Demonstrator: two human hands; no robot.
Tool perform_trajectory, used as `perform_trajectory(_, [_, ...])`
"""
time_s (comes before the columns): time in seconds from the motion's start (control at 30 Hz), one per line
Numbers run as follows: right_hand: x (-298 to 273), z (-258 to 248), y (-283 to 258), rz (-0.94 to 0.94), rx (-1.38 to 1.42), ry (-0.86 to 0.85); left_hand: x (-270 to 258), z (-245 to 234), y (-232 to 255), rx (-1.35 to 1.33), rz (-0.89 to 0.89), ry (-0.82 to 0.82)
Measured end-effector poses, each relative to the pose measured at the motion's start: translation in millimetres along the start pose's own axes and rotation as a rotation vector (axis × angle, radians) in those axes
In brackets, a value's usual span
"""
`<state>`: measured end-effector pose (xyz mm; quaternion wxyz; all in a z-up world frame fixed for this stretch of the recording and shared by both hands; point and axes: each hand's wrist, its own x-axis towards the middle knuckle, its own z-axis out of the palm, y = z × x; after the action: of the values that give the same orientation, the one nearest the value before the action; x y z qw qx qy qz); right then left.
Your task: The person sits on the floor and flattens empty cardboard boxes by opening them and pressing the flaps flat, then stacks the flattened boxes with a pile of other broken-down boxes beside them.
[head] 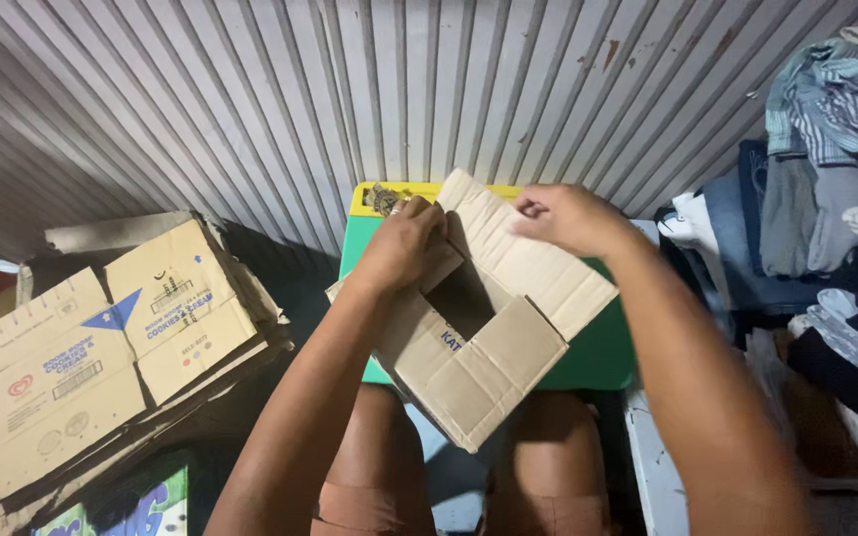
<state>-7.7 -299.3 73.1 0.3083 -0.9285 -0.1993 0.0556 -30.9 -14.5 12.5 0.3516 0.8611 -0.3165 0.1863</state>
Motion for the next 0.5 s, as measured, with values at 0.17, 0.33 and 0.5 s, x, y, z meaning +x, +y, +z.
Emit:
perform_trajectory(0.17, [-16.7,-0.1,20.8,0.188,-0.349,-0.152,1.7,8.4,-6.8,0.001,-0.077,-0.007])
perform_trajectory(0.33, [-46.8,55.0,17.1,-0.075,-0.348,-0.059,1.9,14.0,-10.0,0.065,-0.142,-0.114])
perform_trajectory(0.5, [-59.1,73.3,5.0,0.181,-0.171,-0.174,-2.7,22.4,-7.9,0.134,-0.204,-0.113])
